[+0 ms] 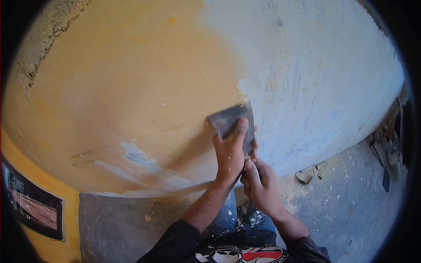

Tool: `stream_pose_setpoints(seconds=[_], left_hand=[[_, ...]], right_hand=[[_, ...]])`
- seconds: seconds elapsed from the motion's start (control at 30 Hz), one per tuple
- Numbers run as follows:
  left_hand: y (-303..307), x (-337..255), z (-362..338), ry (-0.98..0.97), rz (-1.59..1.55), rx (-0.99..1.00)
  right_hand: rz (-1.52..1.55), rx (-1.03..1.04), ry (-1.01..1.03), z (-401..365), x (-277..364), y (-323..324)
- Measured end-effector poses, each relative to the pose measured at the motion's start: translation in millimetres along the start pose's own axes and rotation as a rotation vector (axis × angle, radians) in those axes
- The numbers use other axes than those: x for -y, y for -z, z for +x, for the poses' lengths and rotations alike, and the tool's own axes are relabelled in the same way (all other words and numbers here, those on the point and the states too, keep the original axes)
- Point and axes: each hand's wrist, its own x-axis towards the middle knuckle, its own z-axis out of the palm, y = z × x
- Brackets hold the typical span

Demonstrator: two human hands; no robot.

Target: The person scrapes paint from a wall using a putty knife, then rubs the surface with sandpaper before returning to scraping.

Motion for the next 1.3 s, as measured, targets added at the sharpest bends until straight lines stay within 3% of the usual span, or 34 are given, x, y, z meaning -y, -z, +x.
stream_pose_setpoints(seconds=[0.23, 0.3, 0.4, 0.6, 0.73, 0.87, 0.93, 1.07, 1.2, 1.3], left_hand=[[-8.6, -1.1, 1.3, -0.050, -0.014, -0.020], [-14.1, -17.4, 9.2, -0.063, -0.002, 0.000], [-11.3, -13.4, -0.7, -0.004, -0.013, -0.039], [-6.0, -8.9, 11.3, -0.109, 0.009, -0.025], [-7.9, -11.3, -4.3, -0.095, 0.007, -0.012], [-4.9, -7.7, 3.2, -0.097, 0.008, -0.059], [-13.1, -19.6, 8.8, -0.126, -0.003, -0.102], [-15.2, -30.9, -1.3, -0.112, 0.003, -0.010], [-13.2, -36.8, 12.3, -0.141, 0.029, -0.049], [-19.0, -61.4, 9.6, -0.131, 0.071, 0.062]], right_hand=[[-0.049, 0.019, 0.075, 4.7, 8.8, 3.2], [-0.031, 0.048, 0.194, 21.2, 14.1, -4.7], [-0.097, 0.012, 0.133, -1.7, 22.3, -2.8], [-0.064, 0.015, 0.104, 10.7, 13.7, -4.4], [-0.129, 0.045, 0.195, 2.2, 21.3, -3.9], [-0.055, 0.017, 0.116, 6.8, 8.5, -7.7], [-0.121, 0.059, 0.217, 18.4, 25.1, -7.8], [-0.098, 0.058, 0.167, 0.8, 27.9, -8.0], [-0.054, 0.080, 0.186, 12.9, 34.5, -16.3], [0.000, 0.125, 0.249, 17.9, 43.2, -17.9]])
